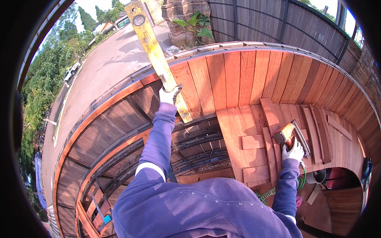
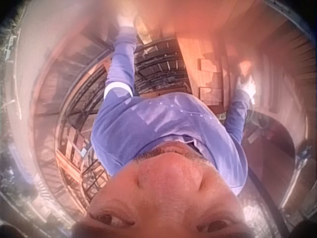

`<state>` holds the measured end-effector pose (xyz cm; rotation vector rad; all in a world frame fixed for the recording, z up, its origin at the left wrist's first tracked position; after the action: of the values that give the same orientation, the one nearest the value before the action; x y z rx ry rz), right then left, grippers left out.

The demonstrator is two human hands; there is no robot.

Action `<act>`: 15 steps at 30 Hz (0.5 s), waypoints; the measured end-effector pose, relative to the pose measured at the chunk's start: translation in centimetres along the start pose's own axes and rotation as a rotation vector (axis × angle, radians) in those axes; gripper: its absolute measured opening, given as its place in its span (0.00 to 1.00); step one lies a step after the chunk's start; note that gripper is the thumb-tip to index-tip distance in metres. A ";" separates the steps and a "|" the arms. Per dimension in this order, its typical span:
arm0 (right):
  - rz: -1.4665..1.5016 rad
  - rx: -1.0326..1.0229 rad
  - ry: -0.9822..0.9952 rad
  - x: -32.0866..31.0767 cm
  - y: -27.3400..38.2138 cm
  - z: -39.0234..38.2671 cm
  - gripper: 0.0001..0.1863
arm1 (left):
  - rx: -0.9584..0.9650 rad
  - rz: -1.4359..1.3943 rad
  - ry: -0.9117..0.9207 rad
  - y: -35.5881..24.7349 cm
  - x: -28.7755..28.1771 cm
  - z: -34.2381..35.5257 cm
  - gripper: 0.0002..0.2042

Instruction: The person installs wooden planks onto a curved wooden structure. They use a spirit level to check alignment and a nail gun to secure the planks in place.

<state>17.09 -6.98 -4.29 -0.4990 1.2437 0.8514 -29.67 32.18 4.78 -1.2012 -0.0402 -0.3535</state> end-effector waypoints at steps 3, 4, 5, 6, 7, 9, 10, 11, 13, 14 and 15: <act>-0.006 -0.001 -0.002 -0.2 0.2 0.0 0.34 | -0.005 -0.068 -0.019 -0.5 0.5 -0.2 0.17; -0.008 -0.003 -0.003 -0.4 0.3 -0.1 0.34 | -0.004 -0.102 -0.031 -0.8 0.7 -0.2 0.18; -0.009 -0.004 -0.005 -0.5 0.4 -0.1 0.33 | -0.006 -0.106 -0.031 -1.0 0.9 -0.3 0.18; -0.007 -0.009 -0.006 -0.5 0.4 0.0 0.33 | -0.007 -0.109 -0.032 -1.2 0.9 -0.4 0.18; -0.004 -0.014 -0.008 -0.5 0.4 0.0 0.33 | -0.008 -0.113 -0.032 -1.3 1.0 -0.4 0.17; 0.001 -0.014 -0.020 -0.5 0.3 0.0 0.34 | -0.004 -0.170 -0.039 -1.3 1.1 -0.5 0.18; 0.003 -0.010 -0.031 -0.4 0.3 0.0 0.34 | -0.003 -0.199 -0.043 -1.3 1.1 -0.5 0.18; 0.005 -0.005 -0.041 -0.3 0.2 -0.1 0.35 | -0.007 -0.160 -0.030 -1.3 1.1 -0.5 0.17; 0.002 -0.012 -0.060 0.1 -0.2 -0.1 0.38 | -0.014 -0.082 -0.002 -1.1 0.9 -0.4 0.17; 0.000 -0.014 -0.070 0.2 -0.4 -0.1 0.40 | 0.003 -0.050 -0.010 -0.8 0.8 -0.3 0.17; 0.005 -0.014 -0.077 0.2 -0.3 -0.2 0.41 | 0.016 -0.015 -0.020 -0.8 0.7 -0.3 0.17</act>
<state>17.20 -7.29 -4.59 -0.4703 1.1693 0.8763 -29.29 31.48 5.50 -1.1892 -0.0690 -0.3534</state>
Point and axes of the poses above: each hand's wrist, its own z-axis towards the middle knuckle, its own x-axis out of the palm, y = z × x, the point moved 2 cm from there along z, towards the middle knuckle, and after that the axes turned 9 degrees about y, right-handed, at the moved point
